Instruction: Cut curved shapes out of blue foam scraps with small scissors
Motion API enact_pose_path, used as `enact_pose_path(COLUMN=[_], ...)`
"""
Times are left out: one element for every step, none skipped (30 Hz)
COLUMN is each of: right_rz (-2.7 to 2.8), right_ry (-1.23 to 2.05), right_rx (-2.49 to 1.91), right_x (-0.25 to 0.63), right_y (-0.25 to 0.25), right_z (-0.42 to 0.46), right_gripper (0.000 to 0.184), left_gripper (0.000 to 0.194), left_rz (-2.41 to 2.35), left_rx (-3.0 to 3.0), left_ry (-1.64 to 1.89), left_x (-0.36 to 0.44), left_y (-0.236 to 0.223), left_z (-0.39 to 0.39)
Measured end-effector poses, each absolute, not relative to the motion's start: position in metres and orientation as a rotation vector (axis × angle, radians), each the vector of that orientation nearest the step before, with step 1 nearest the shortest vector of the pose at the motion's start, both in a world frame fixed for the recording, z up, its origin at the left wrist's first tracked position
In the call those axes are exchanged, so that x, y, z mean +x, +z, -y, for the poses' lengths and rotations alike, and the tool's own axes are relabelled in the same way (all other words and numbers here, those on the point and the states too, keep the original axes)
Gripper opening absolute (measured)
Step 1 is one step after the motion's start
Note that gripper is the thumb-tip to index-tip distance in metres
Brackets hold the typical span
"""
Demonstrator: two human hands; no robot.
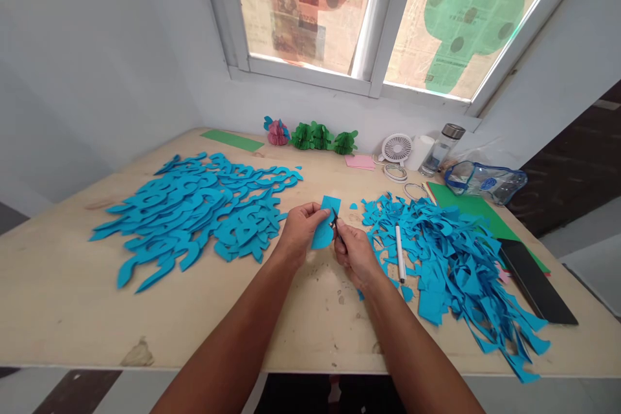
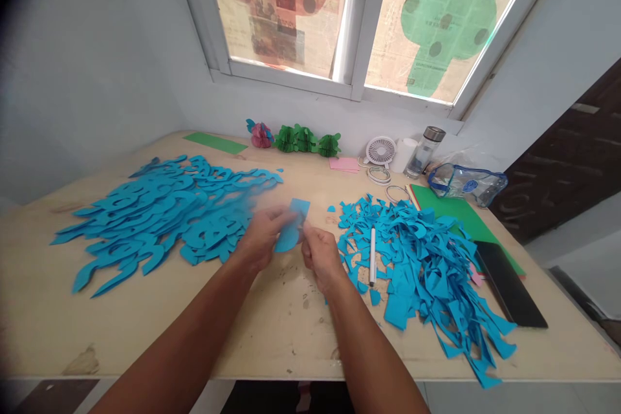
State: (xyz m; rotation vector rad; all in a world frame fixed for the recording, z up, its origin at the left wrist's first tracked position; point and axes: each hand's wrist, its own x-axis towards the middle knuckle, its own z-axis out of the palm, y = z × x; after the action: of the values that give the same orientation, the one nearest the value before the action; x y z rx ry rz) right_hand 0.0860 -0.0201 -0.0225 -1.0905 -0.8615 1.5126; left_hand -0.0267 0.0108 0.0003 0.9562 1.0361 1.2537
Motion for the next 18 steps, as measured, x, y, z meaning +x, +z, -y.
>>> enact_pose_path(right_rz=[0.862, 0.861, 0.859, 0.858, 0.858, 0.859, 0.862, 0.866, 0.869, 0.87, 0.869, 0.865, 0.857, 0.848, 0.84, 0.834, 0.83, 0.827], right_ry=[1.513, 1.512, 1.512, 1.512, 1.512, 1.514, 1.515, 1.515, 1.515, 1.513, 1.513, 1.513, 1.513, 1.513, 1.512, 1.51, 1.508, 1.505], right_rx=[-1.089, -1.089, -1.088, -1.088, -1.089, -1.09, -1.091, -1.093, -1.097, -1.1, -1.104, -1.107, -1.109, -1.109, -1.108, -1.106, -1.102, -1.098], right_x=[0.086, 0.0861, 0.0862, 0.0863, 0.0864, 0.0865, 0.0866, 0.0867, 0.0867, 0.0867, 0.0867, 0.0866, 0.0865, 0.0864, 0.0863, 0.0863, 0.0862, 0.0862], right_y=[-0.0226, -0.0228, -0.0231, -0.0234, -0.0237, -0.024, -0.0243, -0.0244, -0.0245, -0.0244, -0.0241, -0.0238, -0.0234, -0.0229, -0.0224, -0.022, -0.0217, -0.0214], right_z=[0.02, 0.0199, 0.0199, 0.0198, 0.0197, 0.0197, 0.0197, 0.0197, 0.0197, 0.0197, 0.0198, 0.0199, 0.0199, 0.0199, 0.0199, 0.0199, 0.0199, 0.0198], right_gripper=[0.049, 0.049, 0.049, 0.049, 0.048, 0.048, 0.047, 0.046, 0.046, 0.046, 0.045, 0.045, 0.045, 0.045, 0.045, 0.045, 0.046, 0.046], left_gripper=[0.02, 0.019, 0.019, 0.018, 0.018, 0.018, 0.018, 0.019, 0.019, 0.02, 0.02, 0.02, 0.02, 0.02, 0.02, 0.02, 0.021, 0.021], left_rz=[-1.035, -1.035, -1.036, -1.039, -1.043, -1.048, -1.049, -1.048, -1.049, -1.053, -1.059, -1.066, -1.073, -1.076, -1.075, -1.07, -1.065, -1.059], left_rx=[0.959, 0.961, 0.962, 0.963, 0.964, 0.964, 0.961, 0.957, 0.952, 0.949, 0.948, 0.951, 0.957, 0.966, 0.976, 0.985, 0.993, 1.0], left_ry=[1.256, 1.256, 1.252, 1.247, 1.24, 1.237, 1.235, 1.233, 1.233, 1.234, 1.237, 1.238, 1.239, 1.239, 1.236, 1.231, 1.226, 1.224], left_x=[-0.0266, -0.0266, -0.0267, -0.0267, -0.0269, -0.027, -0.0272, -0.0273, -0.0275, -0.0275, -0.0274, -0.0272, -0.0269, -0.0265, -0.026, -0.0255, -0.025, -0.0246], left_y=[0.0005, 0.0006, 0.0006, 0.0006, 0.0005, 0.0004, 0.0003, 0.0002, 0.0003, 0.0004, 0.0006, 0.0008, 0.0011, 0.0012, 0.0013, 0.0012, 0.001, 0.0008], left_z=[-0.0106, -0.0106, -0.0107, -0.0108, -0.0109, -0.011, -0.0111, -0.0111, -0.0111, -0.011, -0.0109, -0.0106, -0.0103, -0.0099, -0.0096, -0.0093, -0.0091, -0.0089])
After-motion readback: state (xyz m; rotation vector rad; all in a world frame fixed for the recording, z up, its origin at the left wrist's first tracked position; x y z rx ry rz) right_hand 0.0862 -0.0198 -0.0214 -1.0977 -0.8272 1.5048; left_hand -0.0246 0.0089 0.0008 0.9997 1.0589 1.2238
